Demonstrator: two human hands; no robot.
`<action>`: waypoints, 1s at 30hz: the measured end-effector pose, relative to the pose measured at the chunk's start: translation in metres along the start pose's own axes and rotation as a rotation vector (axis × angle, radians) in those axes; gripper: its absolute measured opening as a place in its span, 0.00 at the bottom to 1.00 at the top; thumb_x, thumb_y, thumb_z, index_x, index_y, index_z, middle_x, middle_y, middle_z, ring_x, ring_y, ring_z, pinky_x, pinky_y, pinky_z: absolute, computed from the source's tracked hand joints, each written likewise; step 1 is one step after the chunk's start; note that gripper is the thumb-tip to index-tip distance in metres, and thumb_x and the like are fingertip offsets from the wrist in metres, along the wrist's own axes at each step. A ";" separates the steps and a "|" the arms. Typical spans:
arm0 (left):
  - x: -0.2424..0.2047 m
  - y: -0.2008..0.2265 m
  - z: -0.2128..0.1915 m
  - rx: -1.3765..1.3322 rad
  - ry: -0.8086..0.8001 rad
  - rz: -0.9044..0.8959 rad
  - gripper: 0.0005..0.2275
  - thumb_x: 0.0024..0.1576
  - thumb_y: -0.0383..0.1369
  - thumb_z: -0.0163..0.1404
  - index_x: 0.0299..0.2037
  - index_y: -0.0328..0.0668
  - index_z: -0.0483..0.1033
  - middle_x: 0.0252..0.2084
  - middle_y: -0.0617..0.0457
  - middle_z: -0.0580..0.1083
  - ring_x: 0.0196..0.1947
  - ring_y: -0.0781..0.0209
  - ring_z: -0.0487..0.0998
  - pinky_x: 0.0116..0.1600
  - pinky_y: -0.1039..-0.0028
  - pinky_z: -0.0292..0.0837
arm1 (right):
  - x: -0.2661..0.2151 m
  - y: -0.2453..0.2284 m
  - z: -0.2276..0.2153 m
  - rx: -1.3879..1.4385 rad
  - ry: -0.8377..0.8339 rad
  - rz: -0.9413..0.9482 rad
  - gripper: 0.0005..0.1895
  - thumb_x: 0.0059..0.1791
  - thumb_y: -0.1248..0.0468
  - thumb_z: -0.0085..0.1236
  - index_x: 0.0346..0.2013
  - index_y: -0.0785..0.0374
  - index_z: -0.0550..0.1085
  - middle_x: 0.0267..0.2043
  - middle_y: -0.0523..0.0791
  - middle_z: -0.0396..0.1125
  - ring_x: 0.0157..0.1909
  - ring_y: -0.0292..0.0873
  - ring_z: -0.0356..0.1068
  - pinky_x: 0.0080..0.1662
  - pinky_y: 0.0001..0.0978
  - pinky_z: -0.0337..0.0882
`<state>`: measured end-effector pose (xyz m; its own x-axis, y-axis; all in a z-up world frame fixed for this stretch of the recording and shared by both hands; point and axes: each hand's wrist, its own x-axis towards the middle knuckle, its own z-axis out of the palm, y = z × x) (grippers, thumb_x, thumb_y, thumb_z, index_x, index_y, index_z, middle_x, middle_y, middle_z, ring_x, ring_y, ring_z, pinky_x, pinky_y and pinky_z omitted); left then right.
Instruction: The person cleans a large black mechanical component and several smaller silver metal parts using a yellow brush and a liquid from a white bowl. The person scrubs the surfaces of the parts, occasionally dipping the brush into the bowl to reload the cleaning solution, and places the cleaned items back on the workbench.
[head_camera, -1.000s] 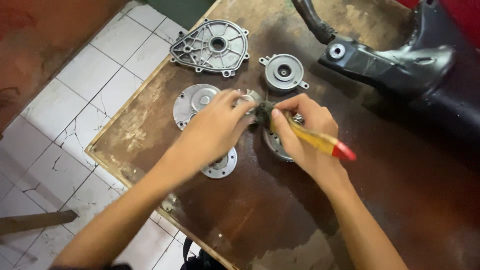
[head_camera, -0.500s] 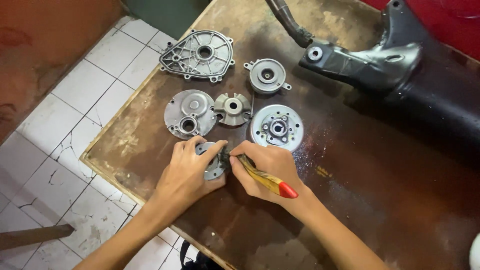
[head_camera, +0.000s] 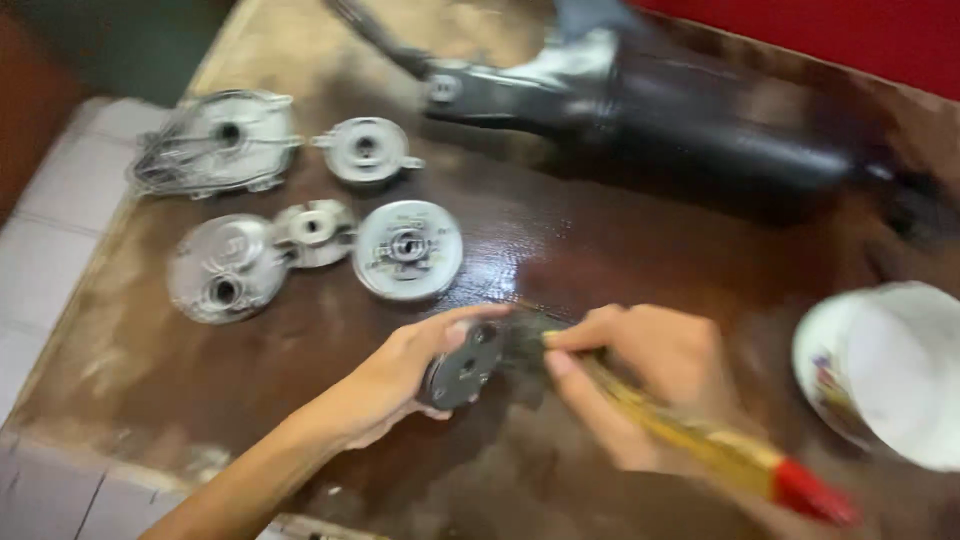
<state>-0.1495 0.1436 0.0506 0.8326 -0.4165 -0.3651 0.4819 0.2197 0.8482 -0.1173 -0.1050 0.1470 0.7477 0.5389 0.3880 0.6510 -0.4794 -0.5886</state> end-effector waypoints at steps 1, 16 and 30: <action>0.014 0.013 0.019 0.005 -0.042 -0.018 0.23 0.60 0.41 0.49 0.66 0.48 0.72 0.55 0.55 0.77 0.51 0.66 0.75 0.56 0.75 0.71 | -0.013 0.005 -0.022 -0.023 0.017 0.036 0.06 0.44 0.63 0.64 0.34 0.59 0.78 0.24 0.44 0.72 0.24 0.41 0.72 0.30 0.32 0.70; 0.195 0.003 0.114 -0.536 -0.344 -0.012 0.28 0.61 0.51 0.35 0.73 0.61 0.60 0.46 0.50 0.76 0.18 0.63 0.62 0.26 0.73 0.54 | -0.171 0.158 -0.146 -0.374 0.396 0.904 0.09 0.53 0.61 0.62 0.42 0.63 0.76 0.34 0.45 0.73 0.35 0.34 0.70 0.39 0.28 0.68; 0.208 -0.005 0.084 -0.618 -0.157 0.034 0.28 0.59 0.49 0.35 0.71 0.58 0.64 0.56 0.46 0.76 0.52 0.50 0.78 0.60 0.62 0.74 | -0.039 0.096 -0.022 -0.007 0.323 0.333 0.09 0.54 0.61 0.60 0.41 0.65 0.74 0.36 0.45 0.75 0.39 0.35 0.77 0.44 0.30 0.75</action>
<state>-0.0018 -0.0180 0.0028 0.8231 -0.5141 -0.2413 0.5632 0.6843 0.4632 -0.0808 -0.1878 0.0909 0.9182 0.1118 0.3801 0.3682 -0.5950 -0.7144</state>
